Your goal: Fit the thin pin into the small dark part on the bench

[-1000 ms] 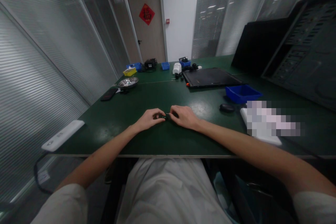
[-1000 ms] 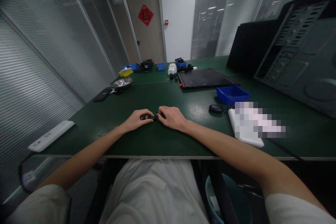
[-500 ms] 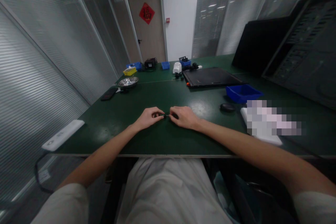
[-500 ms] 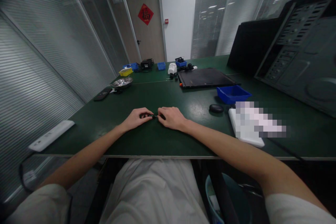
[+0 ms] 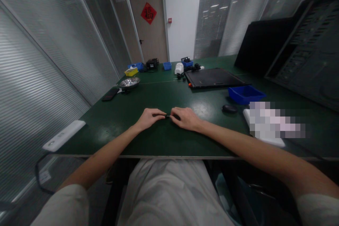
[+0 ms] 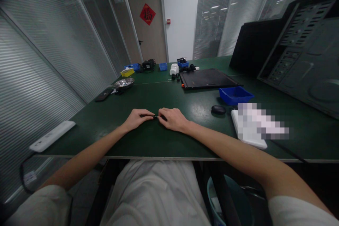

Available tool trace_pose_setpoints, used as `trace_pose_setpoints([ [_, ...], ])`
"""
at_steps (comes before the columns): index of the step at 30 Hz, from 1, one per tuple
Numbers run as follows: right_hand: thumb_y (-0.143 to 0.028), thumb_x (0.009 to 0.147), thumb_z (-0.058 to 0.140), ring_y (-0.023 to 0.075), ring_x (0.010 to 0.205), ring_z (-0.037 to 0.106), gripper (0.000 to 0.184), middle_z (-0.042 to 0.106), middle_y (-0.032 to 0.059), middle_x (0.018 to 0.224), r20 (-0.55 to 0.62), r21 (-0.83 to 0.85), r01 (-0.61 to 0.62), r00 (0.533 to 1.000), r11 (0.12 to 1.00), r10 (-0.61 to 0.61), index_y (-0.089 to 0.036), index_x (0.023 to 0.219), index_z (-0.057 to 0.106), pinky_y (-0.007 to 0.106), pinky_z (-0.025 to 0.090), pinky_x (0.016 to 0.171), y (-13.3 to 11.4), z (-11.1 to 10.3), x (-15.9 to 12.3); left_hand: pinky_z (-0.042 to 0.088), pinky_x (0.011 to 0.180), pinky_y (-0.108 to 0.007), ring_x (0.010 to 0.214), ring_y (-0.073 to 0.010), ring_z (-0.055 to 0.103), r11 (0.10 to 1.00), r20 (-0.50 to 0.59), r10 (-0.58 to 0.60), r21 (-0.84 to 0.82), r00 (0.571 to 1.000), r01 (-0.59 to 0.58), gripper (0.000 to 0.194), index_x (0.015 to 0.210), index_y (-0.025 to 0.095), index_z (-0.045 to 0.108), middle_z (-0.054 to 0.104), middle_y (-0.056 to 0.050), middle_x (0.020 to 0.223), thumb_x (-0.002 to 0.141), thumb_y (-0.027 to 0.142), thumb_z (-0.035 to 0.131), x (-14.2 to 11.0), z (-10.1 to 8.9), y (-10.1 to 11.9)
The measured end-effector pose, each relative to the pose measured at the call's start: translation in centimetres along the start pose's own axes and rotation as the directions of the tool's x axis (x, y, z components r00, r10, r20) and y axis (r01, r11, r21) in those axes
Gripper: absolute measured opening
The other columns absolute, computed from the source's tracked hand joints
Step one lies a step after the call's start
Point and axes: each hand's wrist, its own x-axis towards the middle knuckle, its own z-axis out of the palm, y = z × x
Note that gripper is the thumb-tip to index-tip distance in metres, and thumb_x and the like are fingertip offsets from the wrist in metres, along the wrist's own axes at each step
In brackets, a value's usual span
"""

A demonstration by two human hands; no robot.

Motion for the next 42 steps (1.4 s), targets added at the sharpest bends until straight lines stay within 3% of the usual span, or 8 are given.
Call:
trace_pose_setpoints([
  [14,-0.035,0.102,0.049,0.0157,0.076,0.059,0.018,0.068,0.0039,0.100,0.050,-0.048,0.065,0.997,0.997,-0.063,-0.022,0.103,0.060,0.027,0.029,0.063,-0.1,0.2,0.0,0.052,0.090,-0.032,0.095,-0.0216,0.070,0.999,0.033,0.042,0.023,0.999,-0.043,0.021,0.102,0.020,0.082,0.075,-0.008,0.104,0.091,0.033,0.071,0.2,0.7,0.5],
  [29,-0.036,0.105,0.044,0.0159,0.072,0.058,0.017,0.066,0.0043,0.096,0.085,0.009,0.051,0.995,0.999,-0.052,-0.021,0.107,0.053,0.028,0.031,0.064,0.3,0.6,0.2,0.054,0.093,-0.034,0.099,-0.0236,0.071,0.995,-0.033,-0.059,-0.081,0.998,0.056,0.022,0.101,0.020,0.083,0.076,-0.009,0.107,0.089,0.035,0.073,0.1,0.9,0.2],
  [36,-0.035,0.105,0.043,0.0163,0.068,0.058,0.016,0.068,0.0043,0.094,0.106,-0.017,0.023,0.994,1.000,-0.021,-0.021,0.109,0.051,0.028,0.028,0.062,0.2,0.5,0.3,0.057,0.088,-0.034,0.089,-0.0218,0.073,0.970,-0.010,-0.166,-0.182,0.986,0.161,0.028,0.107,0.016,0.081,0.077,-0.009,0.103,0.087,0.035,0.074,0.1,1.3,-0.5],
  [42,-0.034,0.105,0.044,0.0169,0.071,0.060,0.015,0.068,0.0048,0.093,0.110,0.000,0.037,0.993,0.999,-0.037,-0.021,0.107,0.050,0.028,0.031,0.064,0.0,0.3,0.3,0.056,0.089,-0.034,0.094,-0.0228,0.072,0.960,0.013,-0.210,-0.188,0.978,0.209,0.028,0.104,0.016,0.080,0.077,-0.009,0.104,0.085,0.036,0.075,0.4,1.2,-0.4],
])
